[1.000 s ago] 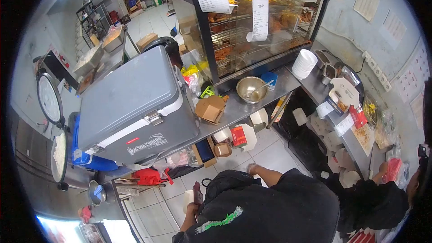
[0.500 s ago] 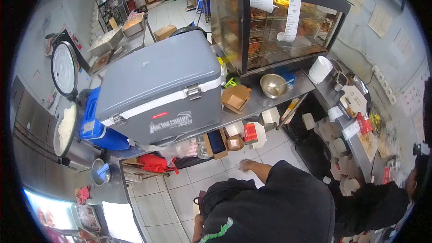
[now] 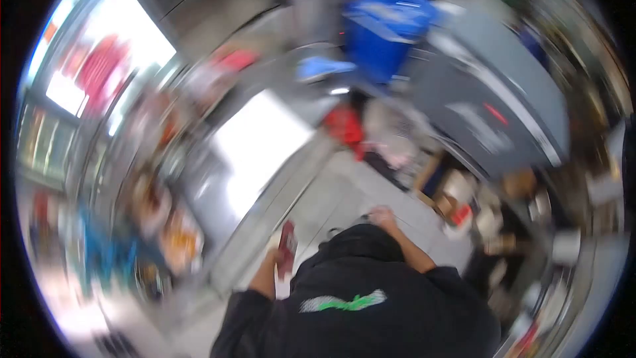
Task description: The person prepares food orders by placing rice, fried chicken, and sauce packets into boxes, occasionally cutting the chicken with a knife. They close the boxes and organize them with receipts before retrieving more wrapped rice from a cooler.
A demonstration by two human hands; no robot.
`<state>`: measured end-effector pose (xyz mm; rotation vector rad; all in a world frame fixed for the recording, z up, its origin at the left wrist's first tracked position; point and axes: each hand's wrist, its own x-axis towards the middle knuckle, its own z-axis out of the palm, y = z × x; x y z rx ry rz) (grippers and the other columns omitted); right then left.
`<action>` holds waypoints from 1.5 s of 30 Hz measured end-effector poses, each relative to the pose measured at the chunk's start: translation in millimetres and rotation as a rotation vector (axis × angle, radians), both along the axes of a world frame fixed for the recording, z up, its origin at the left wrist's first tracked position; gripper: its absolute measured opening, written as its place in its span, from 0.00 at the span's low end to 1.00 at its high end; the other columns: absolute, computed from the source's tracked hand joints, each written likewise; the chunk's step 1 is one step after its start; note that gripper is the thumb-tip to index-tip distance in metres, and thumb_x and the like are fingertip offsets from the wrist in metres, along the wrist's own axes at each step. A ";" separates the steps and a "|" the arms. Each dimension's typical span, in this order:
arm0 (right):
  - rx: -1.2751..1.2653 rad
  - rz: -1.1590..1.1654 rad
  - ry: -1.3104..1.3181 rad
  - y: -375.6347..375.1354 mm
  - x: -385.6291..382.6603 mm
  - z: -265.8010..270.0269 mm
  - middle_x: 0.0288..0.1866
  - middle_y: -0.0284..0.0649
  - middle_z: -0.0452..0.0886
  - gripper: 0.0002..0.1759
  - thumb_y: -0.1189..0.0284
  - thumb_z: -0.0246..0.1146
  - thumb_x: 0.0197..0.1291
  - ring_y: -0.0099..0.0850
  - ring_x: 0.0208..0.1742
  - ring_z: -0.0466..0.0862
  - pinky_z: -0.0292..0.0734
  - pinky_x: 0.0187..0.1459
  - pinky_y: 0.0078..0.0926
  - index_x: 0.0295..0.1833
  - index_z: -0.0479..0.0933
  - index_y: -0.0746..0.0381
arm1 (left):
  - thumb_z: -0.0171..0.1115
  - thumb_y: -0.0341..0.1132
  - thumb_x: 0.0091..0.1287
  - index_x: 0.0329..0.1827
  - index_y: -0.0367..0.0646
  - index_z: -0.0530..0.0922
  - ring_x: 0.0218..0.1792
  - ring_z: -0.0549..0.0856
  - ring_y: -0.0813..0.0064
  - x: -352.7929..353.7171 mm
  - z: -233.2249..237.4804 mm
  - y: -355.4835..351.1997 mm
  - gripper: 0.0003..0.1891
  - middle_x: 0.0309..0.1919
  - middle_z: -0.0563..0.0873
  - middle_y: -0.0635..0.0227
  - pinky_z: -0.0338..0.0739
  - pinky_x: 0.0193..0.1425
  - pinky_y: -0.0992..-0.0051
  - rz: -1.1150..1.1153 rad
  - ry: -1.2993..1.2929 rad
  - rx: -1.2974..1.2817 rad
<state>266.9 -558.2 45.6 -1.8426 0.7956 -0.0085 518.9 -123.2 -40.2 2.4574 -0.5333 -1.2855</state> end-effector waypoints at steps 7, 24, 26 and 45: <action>-0.094 0.299 -0.158 -22.1 204.8 120.4 0.21 0.38 0.74 0.27 0.55 0.45 0.70 0.30 0.27 0.75 0.68 0.32 0.32 0.33 0.82 0.61 | 0.60 0.42 0.55 0.42 0.40 0.84 0.44 0.84 0.52 -44.9 80.7 40.5 0.18 0.40 0.85 0.48 0.78 0.49 0.62 0.568 -0.041 0.072; -0.728 0.968 -0.607 157.2 878.1 292.5 0.45 0.49 0.83 0.20 0.62 0.58 0.59 0.48 0.45 0.83 0.77 0.46 0.41 0.52 0.78 0.62 | 0.66 0.50 0.52 0.44 0.37 0.82 0.44 0.86 0.58 -177.4 122.8 -33.4 0.25 0.37 0.86 0.51 0.77 0.45 0.63 1.195 0.071 -0.092; -0.951 1.064 -0.458 199.6 894.8 294.8 0.45 0.52 0.83 0.18 0.64 0.60 0.56 0.48 0.45 0.83 0.78 0.45 0.40 0.48 0.80 0.63 | 0.64 0.47 0.54 0.47 0.39 0.81 0.44 0.86 0.55 -185.5 138.4 -47.5 0.24 0.37 0.86 0.50 0.77 0.47 0.62 1.274 0.075 -0.047; 1.151 0.487 -0.455 84.4 774.6 314.4 0.54 0.42 0.77 0.26 0.68 0.61 0.63 0.33 0.52 0.79 0.76 0.56 0.29 0.65 0.66 0.64 | 0.61 0.45 0.59 0.45 0.37 0.81 0.39 0.86 0.63 -201.1 134.8 -48.1 0.20 0.33 0.86 0.53 0.77 0.41 0.63 1.012 0.089 0.037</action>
